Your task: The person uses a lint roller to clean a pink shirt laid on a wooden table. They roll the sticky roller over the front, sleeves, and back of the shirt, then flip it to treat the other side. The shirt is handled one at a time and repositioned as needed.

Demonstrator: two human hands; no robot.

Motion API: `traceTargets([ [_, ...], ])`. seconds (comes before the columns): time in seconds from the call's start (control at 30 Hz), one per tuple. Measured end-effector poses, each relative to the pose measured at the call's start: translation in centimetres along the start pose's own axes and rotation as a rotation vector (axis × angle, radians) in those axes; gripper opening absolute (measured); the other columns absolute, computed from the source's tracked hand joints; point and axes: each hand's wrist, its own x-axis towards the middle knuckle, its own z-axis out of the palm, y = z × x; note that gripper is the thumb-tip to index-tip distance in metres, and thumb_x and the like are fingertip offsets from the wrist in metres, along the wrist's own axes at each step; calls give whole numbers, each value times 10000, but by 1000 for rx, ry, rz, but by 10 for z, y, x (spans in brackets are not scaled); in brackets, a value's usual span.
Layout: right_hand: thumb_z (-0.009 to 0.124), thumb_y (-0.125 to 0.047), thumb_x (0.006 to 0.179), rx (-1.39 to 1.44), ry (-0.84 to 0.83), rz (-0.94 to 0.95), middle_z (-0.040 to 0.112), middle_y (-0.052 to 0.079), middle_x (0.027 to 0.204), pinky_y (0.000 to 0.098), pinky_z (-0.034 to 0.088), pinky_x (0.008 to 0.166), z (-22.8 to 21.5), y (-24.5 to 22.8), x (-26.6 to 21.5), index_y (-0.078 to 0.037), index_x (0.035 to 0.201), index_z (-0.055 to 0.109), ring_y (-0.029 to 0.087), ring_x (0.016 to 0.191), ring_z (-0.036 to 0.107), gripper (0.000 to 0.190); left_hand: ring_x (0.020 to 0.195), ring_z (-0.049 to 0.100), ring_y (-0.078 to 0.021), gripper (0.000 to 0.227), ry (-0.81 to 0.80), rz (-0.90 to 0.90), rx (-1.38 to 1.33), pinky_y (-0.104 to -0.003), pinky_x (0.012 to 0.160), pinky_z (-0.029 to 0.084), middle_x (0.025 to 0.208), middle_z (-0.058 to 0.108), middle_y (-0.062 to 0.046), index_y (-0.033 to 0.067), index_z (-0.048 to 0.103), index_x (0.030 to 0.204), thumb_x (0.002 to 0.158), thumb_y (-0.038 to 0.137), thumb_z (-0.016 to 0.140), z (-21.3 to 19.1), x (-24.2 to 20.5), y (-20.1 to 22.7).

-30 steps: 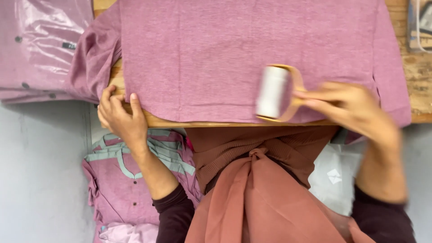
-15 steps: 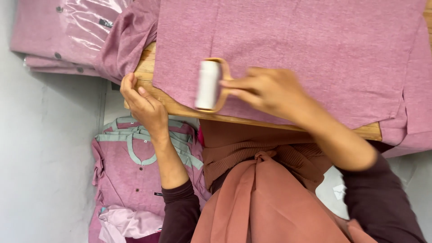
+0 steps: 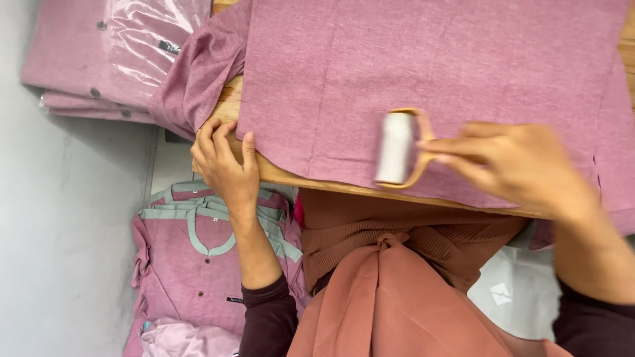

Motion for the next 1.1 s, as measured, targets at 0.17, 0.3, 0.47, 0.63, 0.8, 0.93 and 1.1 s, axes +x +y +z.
traceTargets([
  [0.17,574,-471,1101,-309,203,147,628,-108,823,324,370,418,-2,36,4,-516,1385,700,151,699,630,314,1194,506,-264,290,-16,-43,55,-469,958,415,1326,589,2,166,684,1149,987,402,636,2,-1,0],
  [0.3,566,-388,1106,25,268,-37,703,-37,815,295,363,464,19,13,112,-371,1335,736,145,614,551,285,1221,498,-272,309,-33,-43,31,-473,979,413,1338,585,-17,168,664,1196,996,399,615,0,-2,-1],
  [0.47,620,-299,1028,344,315,-143,756,-38,898,249,344,483,38,-48,233,-318,1280,700,126,629,531,265,1255,500,-289,343,-67,-49,20,-479,999,399,1372,584,-33,150,610,1258,992,368,612,-1,-2,0],
  [0.63,611,-322,1045,335,356,-186,738,-2,874,316,370,451,36,-33,206,-285,1327,696,168,630,560,297,1249,483,-309,347,-108,-41,-30,-469,1032,403,1362,578,-65,114,598,1285,991,296,627,-9,2,3],
  [0.8,489,-366,1087,195,236,-68,616,41,810,316,400,477,13,20,85,-296,1412,659,190,637,519,374,1205,482,-325,397,-249,5,115,-524,969,401,1350,584,-66,143,619,1271,930,315,727,-12,29,-5],
  [0.93,541,-390,1054,5,157,179,633,13,803,364,432,489,-10,35,28,-362,1410,675,213,649,576,381,1148,529,-309,249,-254,185,-1,-488,941,410,1246,591,-99,104,634,1220,1023,256,624,13,95,14],
  [1.1,453,-319,1097,30,235,229,650,114,972,344,442,468,12,23,97,-289,1495,602,240,683,560,426,1099,575,-331,190,-269,298,-28,-508,899,475,1220,597,-113,89,594,1184,1034,198,634,123,181,6],
])
